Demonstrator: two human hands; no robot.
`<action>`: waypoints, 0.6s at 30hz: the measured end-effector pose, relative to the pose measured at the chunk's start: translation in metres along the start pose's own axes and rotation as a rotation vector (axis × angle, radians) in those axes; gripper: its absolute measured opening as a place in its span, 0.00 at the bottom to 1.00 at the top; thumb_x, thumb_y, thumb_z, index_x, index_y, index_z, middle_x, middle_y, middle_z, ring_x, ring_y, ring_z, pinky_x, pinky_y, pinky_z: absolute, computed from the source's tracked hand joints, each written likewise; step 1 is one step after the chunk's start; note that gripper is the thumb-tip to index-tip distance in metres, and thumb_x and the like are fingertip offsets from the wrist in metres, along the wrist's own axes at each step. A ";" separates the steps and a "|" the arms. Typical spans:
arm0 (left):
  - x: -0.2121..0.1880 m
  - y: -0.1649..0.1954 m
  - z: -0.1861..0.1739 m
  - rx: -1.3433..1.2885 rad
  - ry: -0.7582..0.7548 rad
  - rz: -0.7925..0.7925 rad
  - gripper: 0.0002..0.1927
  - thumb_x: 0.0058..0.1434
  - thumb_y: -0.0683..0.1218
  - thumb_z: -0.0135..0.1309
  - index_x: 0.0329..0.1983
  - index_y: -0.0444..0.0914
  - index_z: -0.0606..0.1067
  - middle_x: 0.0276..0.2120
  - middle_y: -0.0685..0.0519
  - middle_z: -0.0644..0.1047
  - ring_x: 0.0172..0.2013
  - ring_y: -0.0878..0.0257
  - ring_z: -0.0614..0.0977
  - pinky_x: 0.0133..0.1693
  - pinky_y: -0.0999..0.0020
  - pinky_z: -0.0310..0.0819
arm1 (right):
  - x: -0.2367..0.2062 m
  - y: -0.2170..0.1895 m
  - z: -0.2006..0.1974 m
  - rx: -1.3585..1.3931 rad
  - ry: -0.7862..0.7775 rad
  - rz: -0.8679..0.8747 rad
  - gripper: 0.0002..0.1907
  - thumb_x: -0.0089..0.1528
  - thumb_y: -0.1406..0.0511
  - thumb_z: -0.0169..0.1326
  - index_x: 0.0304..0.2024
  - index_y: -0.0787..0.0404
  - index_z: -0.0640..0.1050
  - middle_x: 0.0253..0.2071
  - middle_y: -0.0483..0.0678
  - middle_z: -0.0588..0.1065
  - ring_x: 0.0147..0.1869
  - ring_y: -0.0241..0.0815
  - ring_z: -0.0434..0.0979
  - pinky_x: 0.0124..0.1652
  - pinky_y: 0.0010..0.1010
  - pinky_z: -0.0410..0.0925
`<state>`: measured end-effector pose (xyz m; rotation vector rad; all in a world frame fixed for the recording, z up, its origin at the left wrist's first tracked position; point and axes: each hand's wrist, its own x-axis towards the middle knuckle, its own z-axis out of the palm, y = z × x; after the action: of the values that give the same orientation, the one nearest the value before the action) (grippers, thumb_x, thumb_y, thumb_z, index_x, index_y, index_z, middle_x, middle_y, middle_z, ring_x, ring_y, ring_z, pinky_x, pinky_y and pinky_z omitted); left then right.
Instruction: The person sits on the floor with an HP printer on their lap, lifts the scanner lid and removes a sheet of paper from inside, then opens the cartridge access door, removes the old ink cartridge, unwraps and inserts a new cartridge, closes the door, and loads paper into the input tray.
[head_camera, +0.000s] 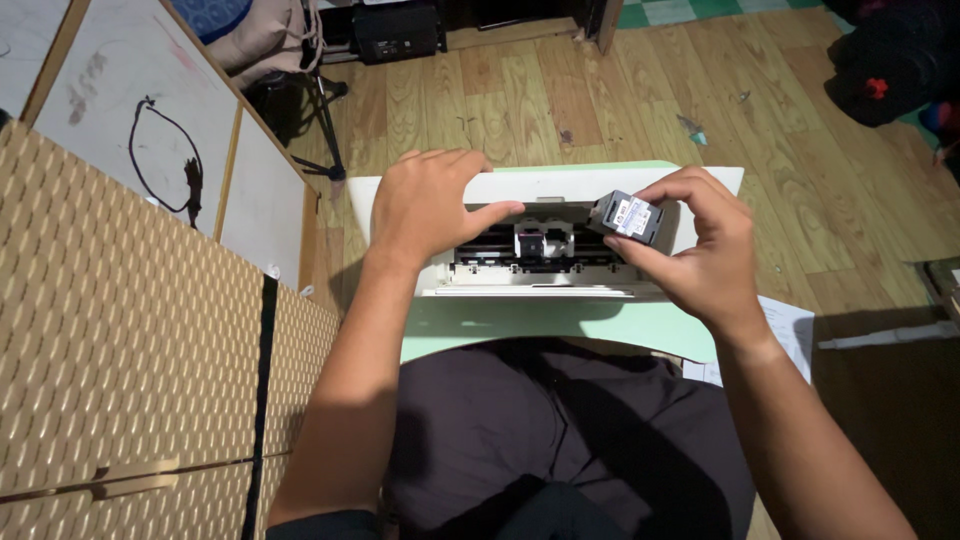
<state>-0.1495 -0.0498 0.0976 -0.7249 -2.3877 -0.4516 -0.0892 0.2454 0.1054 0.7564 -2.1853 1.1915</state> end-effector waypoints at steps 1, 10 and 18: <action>0.000 0.000 0.000 0.001 0.001 0.000 0.28 0.55 0.69 0.64 0.35 0.41 0.80 0.34 0.54 0.83 0.38 0.55 0.84 0.45 0.59 0.75 | -0.001 0.001 0.000 -0.001 0.004 0.002 0.18 0.55 0.70 0.71 0.44 0.65 0.77 0.43 0.48 0.77 0.47 0.40 0.77 0.52 0.30 0.68; 0.001 -0.001 -0.001 0.018 0.017 0.021 0.28 0.56 0.70 0.63 0.35 0.41 0.80 0.33 0.54 0.83 0.37 0.56 0.85 0.44 0.59 0.75 | -0.002 -0.001 0.002 -0.054 0.087 -0.051 0.19 0.54 0.70 0.72 0.42 0.63 0.74 0.39 0.48 0.76 0.45 0.41 0.76 0.46 0.28 0.68; 0.000 -0.001 0.000 0.023 0.019 0.024 0.28 0.56 0.70 0.63 0.35 0.41 0.80 0.33 0.54 0.83 0.37 0.56 0.85 0.44 0.58 0.74 | -0.002 -0.004 0.003 -0.132 0.115 -0.113 0.19 0.54 0.71 0.71 0.41 0.63 0.74 0.39 0.48 0.75 0.42 0.41 0.76 0.43 0.29 0.67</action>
<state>-0.1505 -0.0506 0.0979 -0.7345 -2.3602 -0.4182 -0.0853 0.2418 0.1050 0.7273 -2.0751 0.9996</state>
